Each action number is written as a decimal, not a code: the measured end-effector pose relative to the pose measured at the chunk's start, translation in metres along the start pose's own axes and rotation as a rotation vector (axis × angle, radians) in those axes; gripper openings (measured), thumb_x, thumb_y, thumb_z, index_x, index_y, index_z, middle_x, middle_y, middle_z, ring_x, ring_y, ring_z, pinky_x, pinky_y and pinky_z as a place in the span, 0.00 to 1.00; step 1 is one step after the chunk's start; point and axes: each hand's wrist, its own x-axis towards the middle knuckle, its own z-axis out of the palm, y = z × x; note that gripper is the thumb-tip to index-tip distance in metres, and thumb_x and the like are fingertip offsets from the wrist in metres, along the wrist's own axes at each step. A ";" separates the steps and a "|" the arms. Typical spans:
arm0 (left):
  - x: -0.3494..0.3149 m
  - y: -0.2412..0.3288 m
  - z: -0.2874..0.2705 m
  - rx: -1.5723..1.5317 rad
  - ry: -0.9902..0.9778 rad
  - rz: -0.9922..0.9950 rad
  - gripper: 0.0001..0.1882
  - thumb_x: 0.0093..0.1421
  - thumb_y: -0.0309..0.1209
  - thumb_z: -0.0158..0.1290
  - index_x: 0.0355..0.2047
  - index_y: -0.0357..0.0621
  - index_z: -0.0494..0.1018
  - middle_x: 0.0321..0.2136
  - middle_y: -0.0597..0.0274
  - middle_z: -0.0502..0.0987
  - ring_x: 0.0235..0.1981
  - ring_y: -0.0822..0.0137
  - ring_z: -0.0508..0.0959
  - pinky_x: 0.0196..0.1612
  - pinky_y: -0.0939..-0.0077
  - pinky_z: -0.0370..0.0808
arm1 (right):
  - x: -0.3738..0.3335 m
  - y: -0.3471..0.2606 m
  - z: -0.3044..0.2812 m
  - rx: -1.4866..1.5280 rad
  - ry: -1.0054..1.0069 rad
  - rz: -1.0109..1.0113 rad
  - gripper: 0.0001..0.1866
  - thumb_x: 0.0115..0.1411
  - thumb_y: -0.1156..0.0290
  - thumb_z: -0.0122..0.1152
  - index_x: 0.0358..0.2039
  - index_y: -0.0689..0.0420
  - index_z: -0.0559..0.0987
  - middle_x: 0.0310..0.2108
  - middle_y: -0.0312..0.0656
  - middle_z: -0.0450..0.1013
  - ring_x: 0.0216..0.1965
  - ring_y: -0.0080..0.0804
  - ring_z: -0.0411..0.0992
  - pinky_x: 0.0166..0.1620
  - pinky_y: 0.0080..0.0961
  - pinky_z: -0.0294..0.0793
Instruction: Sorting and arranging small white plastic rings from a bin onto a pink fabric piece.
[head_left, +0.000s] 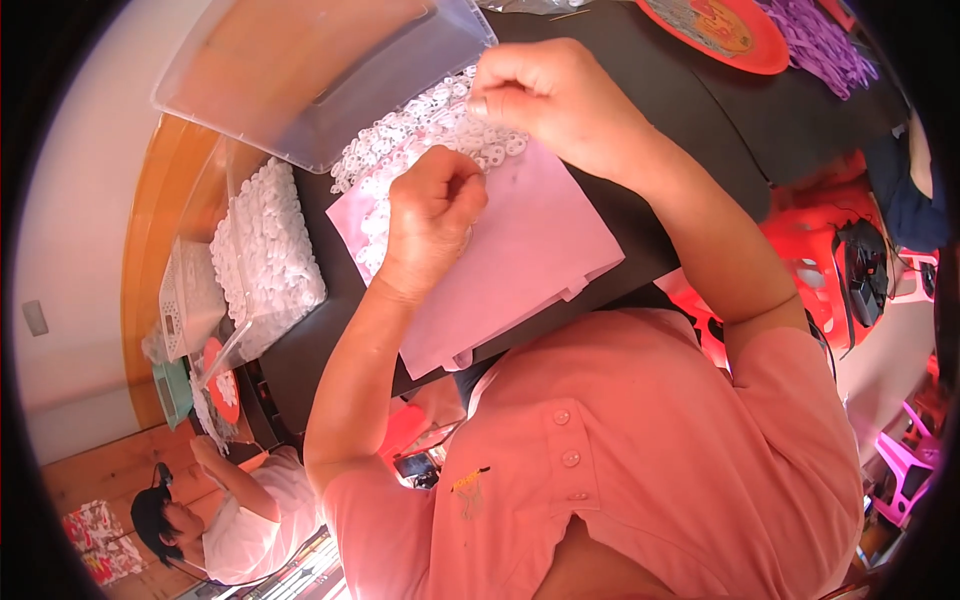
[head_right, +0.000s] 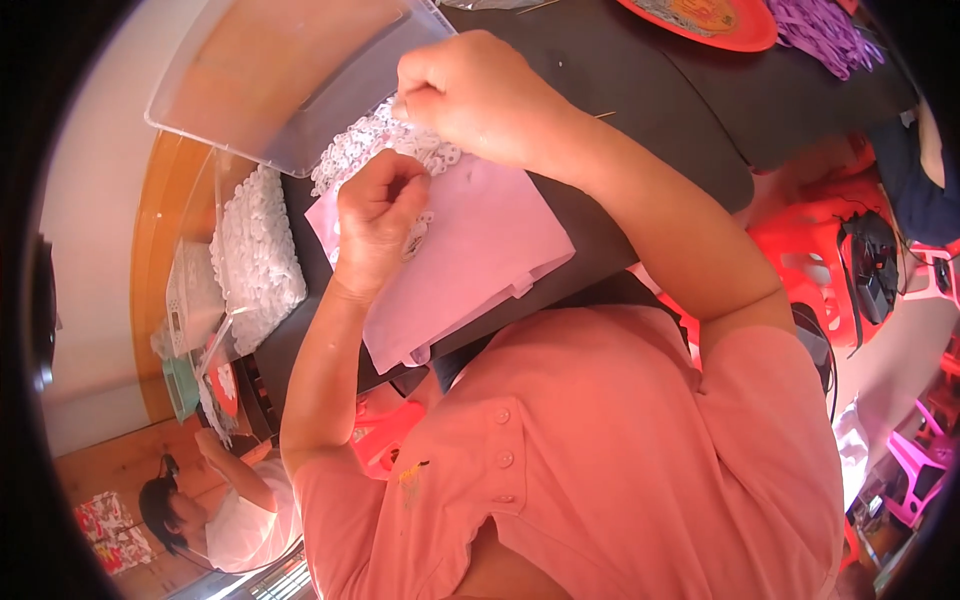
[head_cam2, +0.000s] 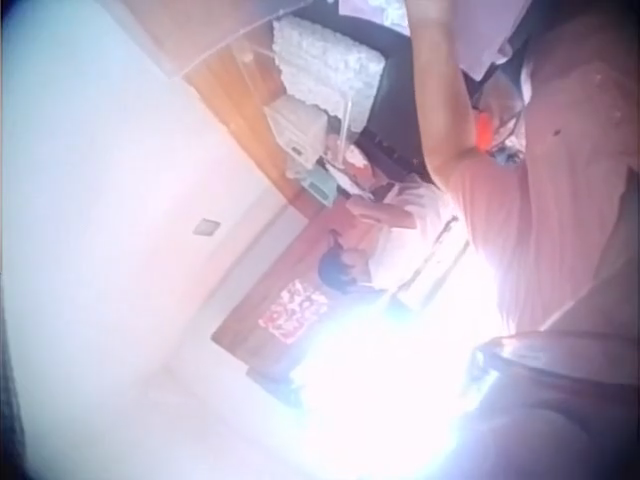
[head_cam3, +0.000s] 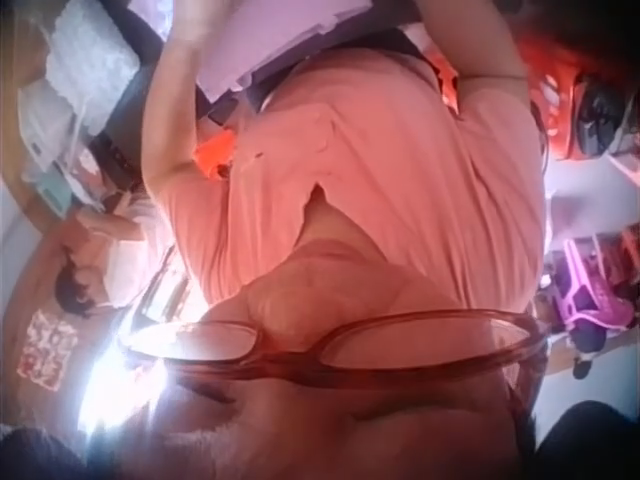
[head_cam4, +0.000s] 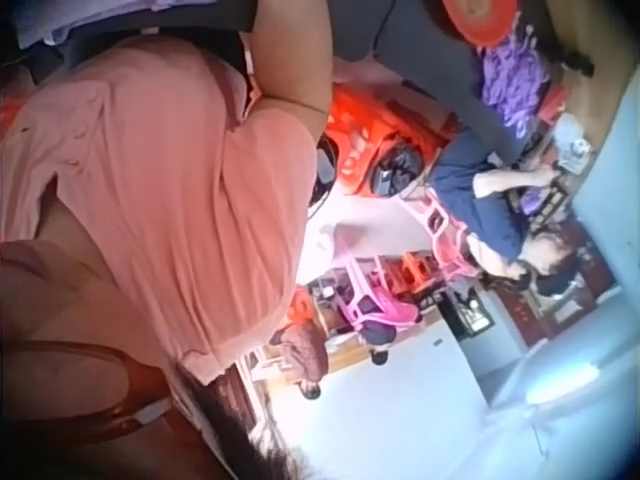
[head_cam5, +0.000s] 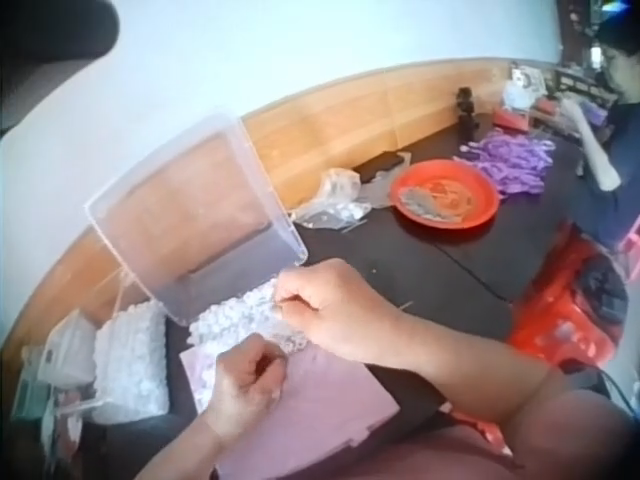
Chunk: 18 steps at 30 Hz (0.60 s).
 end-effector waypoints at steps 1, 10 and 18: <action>-0.003 0.006 -0.003 0.000 0.006 -0.001 0.03 0.57 0.24 0.56 0.29 0.36 0.73 0.22 0.64 0.73 0.23 0.75 0.72 0.27 0.80 0.70 | -0.001 -0.001 0.000 -0.045 -0.044 -0.075 0.03 0.56 0.78 0.58 0.31 0.64 0.75 0.21 0.37 0.70 0.24 0.22 0.67 0.30 0.23 0.68; -0.018 0.022 -0.010 -0.600 0.132 -0.349 0.05 0.58 0.26 0.55 0.32 0.36 0.76 0.20 0.70 0.72 0.17 0.81 0.65 0.20 0.86 0.61 | -0.005 0.001 0.014 -0.121 -0.210 -0.215 0.05 0.53 0.76 0.56 0.31 0.59 0.78 0.27 0.45 0.77 0.29 0.44 0.75 0.33 0.38 0.71; -0.018 0.018 -0.008 -0.842 0.057 -0.446 0.06 0.58 0.28 0.53 0.31 0.36 0.74 0.21 0.63 0.72 0.18 0.75 0.67 0.17 0.83 0.60 | -0.004 0.005 0.020 -0.156 -0.221 -0.295 0.04 0.55 0.73 0.58 0.29 0.60 0.75 0.25 0.46 0.74 0.29 0.46 0.73 0.31 0.41 0.69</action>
